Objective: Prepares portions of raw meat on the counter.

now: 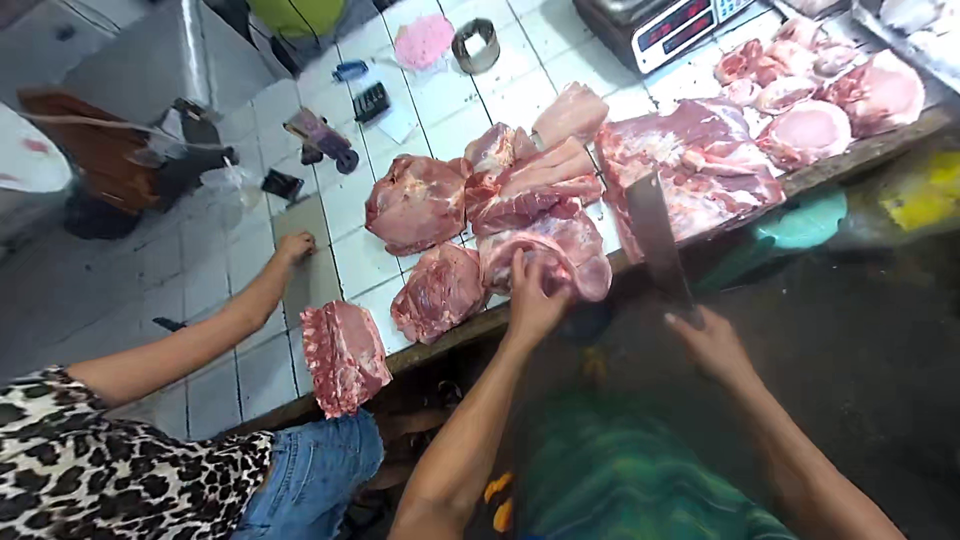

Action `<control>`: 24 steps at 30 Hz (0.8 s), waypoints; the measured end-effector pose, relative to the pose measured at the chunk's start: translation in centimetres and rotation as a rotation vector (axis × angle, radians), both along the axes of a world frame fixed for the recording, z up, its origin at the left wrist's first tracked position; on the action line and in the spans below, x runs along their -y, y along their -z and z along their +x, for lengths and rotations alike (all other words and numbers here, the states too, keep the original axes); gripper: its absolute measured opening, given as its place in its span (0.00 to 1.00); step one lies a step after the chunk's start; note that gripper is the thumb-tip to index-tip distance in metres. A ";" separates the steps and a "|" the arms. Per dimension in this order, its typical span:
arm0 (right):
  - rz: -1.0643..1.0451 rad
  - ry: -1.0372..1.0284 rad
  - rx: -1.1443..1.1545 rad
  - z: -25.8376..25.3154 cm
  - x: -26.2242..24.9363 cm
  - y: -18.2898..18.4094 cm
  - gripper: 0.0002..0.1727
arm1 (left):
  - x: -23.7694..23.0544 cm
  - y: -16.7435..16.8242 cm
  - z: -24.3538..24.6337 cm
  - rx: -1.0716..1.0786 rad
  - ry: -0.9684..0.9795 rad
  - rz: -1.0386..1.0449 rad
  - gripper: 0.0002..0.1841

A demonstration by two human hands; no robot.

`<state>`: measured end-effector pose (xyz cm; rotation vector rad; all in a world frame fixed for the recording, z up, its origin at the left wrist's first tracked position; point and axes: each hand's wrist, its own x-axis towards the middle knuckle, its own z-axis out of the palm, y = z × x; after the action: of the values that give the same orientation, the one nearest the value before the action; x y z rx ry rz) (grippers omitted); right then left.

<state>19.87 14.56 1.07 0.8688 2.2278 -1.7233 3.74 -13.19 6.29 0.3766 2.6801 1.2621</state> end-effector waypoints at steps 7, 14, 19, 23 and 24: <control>0.037 0.113 0.030 8.4 4.0 2.5 0.31 | -1.8 1.2 -5.8 -0.213 0.538 -0.973 0.50; 0.117 0.213 -0.009 13.9 11.7 5.5 0.26 | 3.0 1.1 -2.0 -0.158 0.443 -1.046 0.17; 0.013 0.278 -0.026 8.4 16.9 5.0 0.33 | 3.1 -1.6 -3.3 -0.024 0.517 -1.035 0.11; -0.037 0.381 -0.159 0.8 20.7 3.5 0.30 | 3.0 -2.4 -5.0 -0.022 0.672 -1.060 0.10; -0.025 0.411 -0.185 -0.7 21.7 3.8 0.29 | 3.2 -2.5 -5.4 -0.014 0.705 -1.072 0.10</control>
<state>19.21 -7.17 -2.71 1.2821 2.2505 -2.0776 -1.70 -16.35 8.74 0.9729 2.4043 -0.3690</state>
